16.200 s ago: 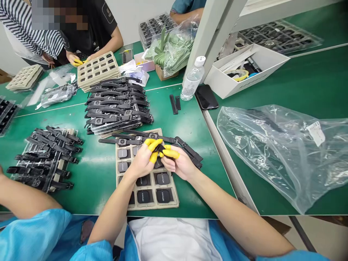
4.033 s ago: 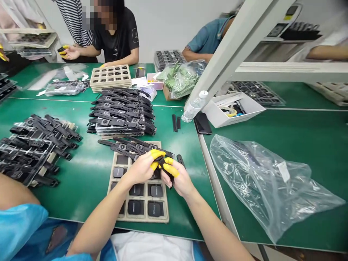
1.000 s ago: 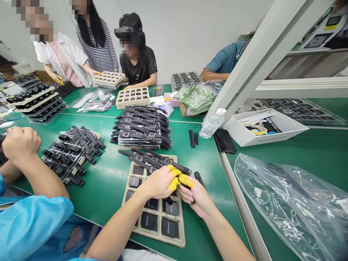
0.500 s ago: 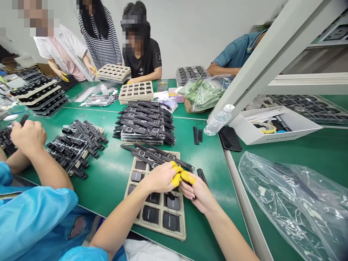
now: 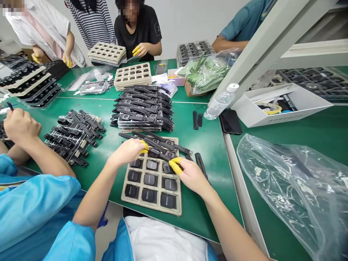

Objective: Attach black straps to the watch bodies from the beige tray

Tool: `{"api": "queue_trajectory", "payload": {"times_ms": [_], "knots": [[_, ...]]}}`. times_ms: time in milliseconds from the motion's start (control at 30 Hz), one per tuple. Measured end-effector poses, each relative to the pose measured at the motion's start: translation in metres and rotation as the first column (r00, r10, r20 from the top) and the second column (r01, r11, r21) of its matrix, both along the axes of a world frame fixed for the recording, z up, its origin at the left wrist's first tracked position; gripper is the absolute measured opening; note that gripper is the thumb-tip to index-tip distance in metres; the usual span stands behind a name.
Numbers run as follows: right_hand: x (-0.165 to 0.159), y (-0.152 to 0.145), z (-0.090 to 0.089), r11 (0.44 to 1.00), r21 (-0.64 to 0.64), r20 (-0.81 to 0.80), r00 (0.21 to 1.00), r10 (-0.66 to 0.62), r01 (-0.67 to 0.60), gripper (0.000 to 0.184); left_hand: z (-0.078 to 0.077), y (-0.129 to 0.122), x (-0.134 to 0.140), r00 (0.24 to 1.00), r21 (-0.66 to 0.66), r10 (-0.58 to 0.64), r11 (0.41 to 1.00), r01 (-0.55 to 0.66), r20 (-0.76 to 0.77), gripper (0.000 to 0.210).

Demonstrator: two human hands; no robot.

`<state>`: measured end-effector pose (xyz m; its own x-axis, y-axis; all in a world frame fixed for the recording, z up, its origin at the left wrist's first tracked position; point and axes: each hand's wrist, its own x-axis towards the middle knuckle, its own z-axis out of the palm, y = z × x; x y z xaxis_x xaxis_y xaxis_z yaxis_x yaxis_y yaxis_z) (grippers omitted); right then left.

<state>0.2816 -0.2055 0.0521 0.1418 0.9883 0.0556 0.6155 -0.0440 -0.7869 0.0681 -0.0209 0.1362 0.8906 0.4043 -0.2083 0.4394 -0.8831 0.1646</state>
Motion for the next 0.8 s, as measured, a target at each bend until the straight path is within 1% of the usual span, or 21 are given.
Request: {"api": "queue_trajectory", "payload": {"times_ms": [33,100,200,267,333,400,500,600,667,700,733,767,800], "knots": [[-0.006,0.000,-0.001,1.000,0.019,0.018,1.000,0.006,-0.006,0.033,-0.001,0.007,-0.007,1.000,-0.023,-0.004,1.000,0.004,-0.006,0.033],[-0.016,0.000,-0.002,0.999,0.033,0.058,0.998,0.012,-0.014,0.032,-0.006,0.020,-0.019,1.000,-0.122,0.025,0.992,-0.024,0.002,0.034],[-0.022,0.000,-0.001,0.999,0.003,0.097,0.995,0.038,-0.038,0.032,-0.019,0.038,-0.031,0.992,-0.271,0.117,0.954,-0.127,-0.055,0.028],[-0.018,-0.001,0.002,0.999,-0.004,0.076,0.996,0.051,-0.051,0.032,-0.027,0.046,-0.034,0.983,-0.302,0.152,0.937,-0.178,-0.107,0.024],[-0.007,-0.002,0.005,1.000,0.000,0.053,0.998,0.025,-0.025,0.033,-0.031,0.050,-0.033,0.975,-0.276,0.187,0.937,-0.214,-0.122,0.022],[0.007,-0.004,0.009,0.999,-0.010,0.070,0.997,-0.037,0.038,0.034,-0.033,0.052,-0.030,0.964,-0.229,0.233,0.939,-0.257,-0.126,0.018],[0.033,-0.008,0.012,0.982,-0.072,0.219,0.963,-0.154,0.174,0.030,-0.034,0.053,-0.027,0.949,-0.143,0.286,0.942,-0.304,-0.133,0.011],[0.059,-0.015,0.013,0.933,-0.204,0.398,0.896,-0.199,0.297,0.026,-0.034,0.048,-0.032,0.927,-0.021,0.355,0.933,-0.360,-0.118,0.012],[0.073,-0.021,0.014,0.888,-0.319,0.439,0.882,-0.171,0.331,0.026,-0.033,0.037,-0.035,0.893,0.132,0.447,0.889,-0.438,-0.044,0.019],[0.077,-0.024,0.014,0.863,-0.382,0.434,0.889,-0.148,0.330,0.026,-0.033,0.028,-0.034,0.880,0.197,0.474,0.862,-0.467,0.012,0.022],[0.080,-0.026,0.015,0.837,-0.442,0.420,0.899,-0.123,0.321,0.025,-0.032,0.016,-0.030,0.878,0.236,0.473,0.848,-0.475,0.070,0.023],[0.082,-0.027,0.016,0.813,-0.494,0.401,0.910,-0.101,0.308,0.025,-0.032,0.002,-0.024,0.897,0.226,0.429,0.868,-0.443,0.109,0.024],[0.082,-0.027,0.016,0.793,-0.533,0.384,0.920,-0.084,0.295,0.024,-0.033,-0.014,-0.016,0.933,0.165,0.339,0.920,-0.356,0.124,0.024]]}}
